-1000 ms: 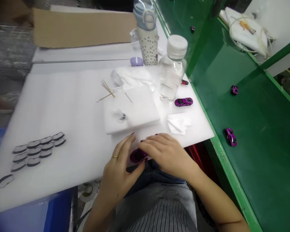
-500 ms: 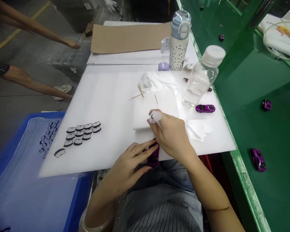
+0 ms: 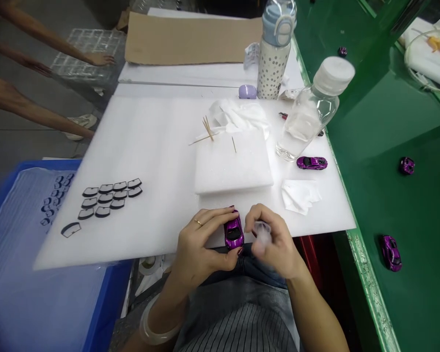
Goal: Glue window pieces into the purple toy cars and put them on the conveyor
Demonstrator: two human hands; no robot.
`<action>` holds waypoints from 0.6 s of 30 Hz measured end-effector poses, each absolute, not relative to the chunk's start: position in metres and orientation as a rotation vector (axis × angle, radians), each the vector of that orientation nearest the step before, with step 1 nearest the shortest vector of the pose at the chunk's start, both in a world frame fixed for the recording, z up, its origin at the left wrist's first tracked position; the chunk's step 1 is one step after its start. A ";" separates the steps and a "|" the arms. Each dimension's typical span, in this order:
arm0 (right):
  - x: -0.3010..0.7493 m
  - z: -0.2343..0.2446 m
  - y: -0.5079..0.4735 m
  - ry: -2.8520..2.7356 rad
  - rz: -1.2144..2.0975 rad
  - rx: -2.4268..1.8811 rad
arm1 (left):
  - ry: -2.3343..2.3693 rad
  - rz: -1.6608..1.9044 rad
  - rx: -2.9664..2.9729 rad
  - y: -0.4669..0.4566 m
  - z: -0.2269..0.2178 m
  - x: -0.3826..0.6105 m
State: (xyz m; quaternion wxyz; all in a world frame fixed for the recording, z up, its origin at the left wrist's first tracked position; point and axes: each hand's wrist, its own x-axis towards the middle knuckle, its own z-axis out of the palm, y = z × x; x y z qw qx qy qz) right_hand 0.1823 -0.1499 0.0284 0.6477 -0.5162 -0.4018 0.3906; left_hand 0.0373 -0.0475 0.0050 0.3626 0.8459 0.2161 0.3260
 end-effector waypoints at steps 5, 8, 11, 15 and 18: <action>0.173 0.026 -0.149 -0.932 0.685 -1.138 | 0.538 0.861 2.169 -0.045 0.004 0.037; 0.171 0.032 -0.146 -0.940 0.797 -1.268 | 0.545 0.854 2.163 -0.045 0.004 0.037; 0.172 0.045 -0.134 -0.917 0.887 -0.933 | 0.540 0.852 2.152 -0.045 0.005 0.037; 0.173 0.053 -0.116 -0.768 1.010 -0.689 | 0.555 0.834 2.148 -0.045 0.006 0.037; 0.172 0.046 -0.113 -0.635 1.098 -0.646 | 0.553 0.829 2.146 -0.045 0.006 0.037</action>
